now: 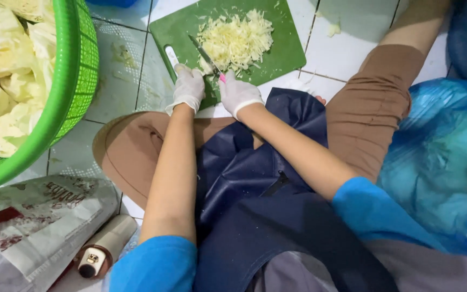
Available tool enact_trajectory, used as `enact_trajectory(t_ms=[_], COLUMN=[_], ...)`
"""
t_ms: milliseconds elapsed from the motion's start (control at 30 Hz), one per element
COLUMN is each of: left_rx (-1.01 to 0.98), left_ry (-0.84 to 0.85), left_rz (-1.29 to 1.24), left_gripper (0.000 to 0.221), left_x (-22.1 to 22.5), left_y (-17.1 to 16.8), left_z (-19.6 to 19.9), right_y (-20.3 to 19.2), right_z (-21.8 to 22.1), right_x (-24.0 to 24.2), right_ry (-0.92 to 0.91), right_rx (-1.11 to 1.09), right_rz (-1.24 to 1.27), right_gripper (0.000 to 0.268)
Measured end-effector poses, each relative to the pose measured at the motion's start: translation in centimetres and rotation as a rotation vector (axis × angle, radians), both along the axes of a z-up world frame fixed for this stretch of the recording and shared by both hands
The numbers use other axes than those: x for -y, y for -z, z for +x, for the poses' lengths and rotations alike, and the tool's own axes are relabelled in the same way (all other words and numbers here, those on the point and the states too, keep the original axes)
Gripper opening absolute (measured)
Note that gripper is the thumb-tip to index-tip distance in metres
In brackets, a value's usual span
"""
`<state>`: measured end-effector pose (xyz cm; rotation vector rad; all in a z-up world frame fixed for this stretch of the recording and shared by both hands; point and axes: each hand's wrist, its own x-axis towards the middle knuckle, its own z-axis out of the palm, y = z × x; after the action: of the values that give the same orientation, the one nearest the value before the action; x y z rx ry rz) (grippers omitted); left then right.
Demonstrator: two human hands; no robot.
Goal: Shredding cabbage into fine pieces using a knife on a cutting board while sitting on the floor.
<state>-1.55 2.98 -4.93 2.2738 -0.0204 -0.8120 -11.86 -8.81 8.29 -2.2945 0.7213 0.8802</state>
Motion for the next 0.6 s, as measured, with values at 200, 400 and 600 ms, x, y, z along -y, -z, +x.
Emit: enact_trajectory(t_ms=[200, 400, 600], left_rx=[0.023, 0.073, 0.242], left_ry=[0.09, -0.023, -0.383], left_rz=[0.096, 0.042, -0.868], left_gripper=[0.029, 0.03, 0.018], left_x=[0.9, 0.8, 3.2], left_y=[-2.6, -8.1, -13.4], left_z=[-0.5, 0.2, 11.7], right_y=[3.6, 3.0, -2.5], right_z=[0.0, 0.7, -2.6], right_x=[1.3, 2.1, 1.7], right_ry=[-0.019, -0.036, 0.122], right_rx=[-0.015, 0.007, 0.213], right_rz=[-0.061, -0.07, -0.048], right_gripper=[0.036, 0.037, 0.045])
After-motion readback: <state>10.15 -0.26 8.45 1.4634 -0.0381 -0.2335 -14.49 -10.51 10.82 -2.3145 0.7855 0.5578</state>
